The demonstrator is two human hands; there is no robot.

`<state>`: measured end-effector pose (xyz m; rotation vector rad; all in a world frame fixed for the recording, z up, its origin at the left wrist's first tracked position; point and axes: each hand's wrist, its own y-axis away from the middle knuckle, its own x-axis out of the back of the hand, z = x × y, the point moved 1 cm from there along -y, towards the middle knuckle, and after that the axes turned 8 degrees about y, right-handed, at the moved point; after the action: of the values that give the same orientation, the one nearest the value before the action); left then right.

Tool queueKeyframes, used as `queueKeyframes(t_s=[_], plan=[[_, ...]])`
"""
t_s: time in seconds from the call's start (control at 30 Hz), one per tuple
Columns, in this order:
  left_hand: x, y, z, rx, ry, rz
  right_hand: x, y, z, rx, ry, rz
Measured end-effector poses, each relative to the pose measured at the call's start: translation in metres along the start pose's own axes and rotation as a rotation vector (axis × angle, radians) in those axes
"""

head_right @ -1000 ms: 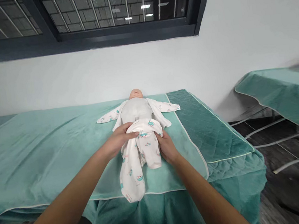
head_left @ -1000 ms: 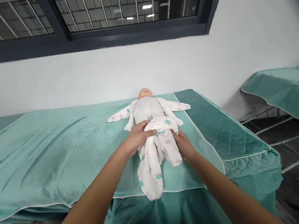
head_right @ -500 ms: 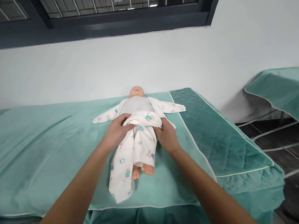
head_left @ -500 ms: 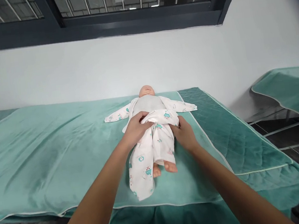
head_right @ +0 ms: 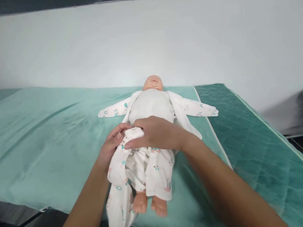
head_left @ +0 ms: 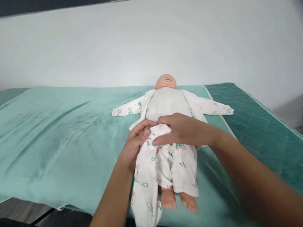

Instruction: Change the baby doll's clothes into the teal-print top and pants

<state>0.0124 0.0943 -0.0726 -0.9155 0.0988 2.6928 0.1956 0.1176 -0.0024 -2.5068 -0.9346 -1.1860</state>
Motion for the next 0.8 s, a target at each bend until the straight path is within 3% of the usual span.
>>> queueKeyframes(t_s=[0.2,0.37,0.6,0.73,0.8], plan=[[0.008,0.000,-0.010,-0.019,-0.156,0.068,-0.014,-0.004,0.032,0.016,-0.548,0.023],[0.004,0.001,-0.011,-0.013,-0.144,-0.055,-0.016,0.000,0.044,0.043,-0.816,0.048],[0.007,0.002,-0.013,0.001,-0.275,-0.060,-0.020,0.001,0.039,0.066,-0.854,0.088],[0.005,0.001,-0.017,-0.073,-0.145,0.073,-0.021,0.001,0.029,0.063,-0.642,0.091],[0.002,0.001,-0.017,-0.117,-0.107,0.138,-0.022,0.000,0.025,0.098,-0.510,0.006]])
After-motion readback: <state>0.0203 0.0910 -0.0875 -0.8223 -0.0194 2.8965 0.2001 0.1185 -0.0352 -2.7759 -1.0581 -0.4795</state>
